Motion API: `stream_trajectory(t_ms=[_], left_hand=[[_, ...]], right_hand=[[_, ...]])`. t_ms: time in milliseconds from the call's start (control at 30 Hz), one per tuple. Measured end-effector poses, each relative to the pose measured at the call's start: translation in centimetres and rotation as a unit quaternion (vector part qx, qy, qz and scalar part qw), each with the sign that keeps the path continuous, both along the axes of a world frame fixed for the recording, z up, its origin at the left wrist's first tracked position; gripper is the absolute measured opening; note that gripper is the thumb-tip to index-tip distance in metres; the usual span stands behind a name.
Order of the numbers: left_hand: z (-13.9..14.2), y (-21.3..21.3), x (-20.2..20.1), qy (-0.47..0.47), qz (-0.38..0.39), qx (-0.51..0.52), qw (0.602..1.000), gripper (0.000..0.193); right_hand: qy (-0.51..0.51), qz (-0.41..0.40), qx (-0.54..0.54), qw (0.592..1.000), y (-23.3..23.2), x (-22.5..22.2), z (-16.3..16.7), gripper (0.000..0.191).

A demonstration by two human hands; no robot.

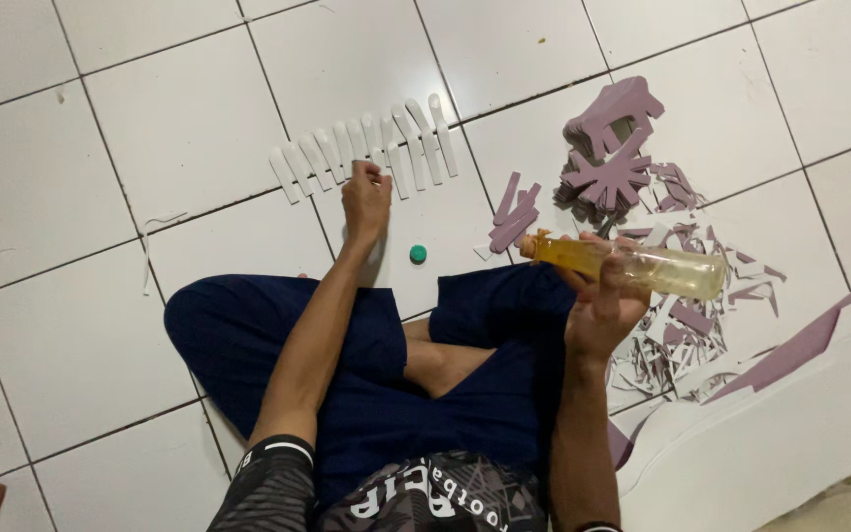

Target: The person sits cross-legged on a tiled floor applying glue from a plastic bottle to small white foam cut pieces and arranging the glued pieces in a row on the floor. The person then sets the bottle aside and picks up, unfolds, and smooths a long white foam sheet.

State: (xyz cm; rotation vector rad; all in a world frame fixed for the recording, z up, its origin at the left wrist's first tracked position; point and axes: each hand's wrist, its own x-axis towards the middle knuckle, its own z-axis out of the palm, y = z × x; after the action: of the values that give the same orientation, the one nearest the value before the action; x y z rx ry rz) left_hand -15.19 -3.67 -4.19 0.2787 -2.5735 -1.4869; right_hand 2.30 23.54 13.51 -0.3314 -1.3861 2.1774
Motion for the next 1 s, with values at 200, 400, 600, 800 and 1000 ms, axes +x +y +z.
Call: stream_trajectory(t_ms=[200,400,600,800,1000], left_hand=[[-0.8,9.3,4.3,0.087,-0.271,-0.035,0.958,0.015],[-3.6,16.7,8.1,0.136,-0.329,-0.212,0.910,0.024],[-0.9,15.9,8.4,0.096,-0.247,-0.173,0.949,0.013],[7.4,11.2,9.2,0.060,-0.199,-0.007,0.978,0.016],[14.2,9.8,10.2,0.040,-0.225,0.199,0.953,0.018]], right_hand=[[0.019,-0.010,-0.082,0.996,2.9,1.0,0.9,0.048],[0.027,-0.016,-0.142,0.989,5.1,3.0,1.4,0.049],[0.009,-0.016,-0.206,0.978,6.8,3.6,0.9,0.050],[0.050,0.108,-0.453,0.884,6.2,2.1,-0.1,0.054],[0.095,0.222,-0.524,0.817,3.5,1.4,1.1,0.050]])
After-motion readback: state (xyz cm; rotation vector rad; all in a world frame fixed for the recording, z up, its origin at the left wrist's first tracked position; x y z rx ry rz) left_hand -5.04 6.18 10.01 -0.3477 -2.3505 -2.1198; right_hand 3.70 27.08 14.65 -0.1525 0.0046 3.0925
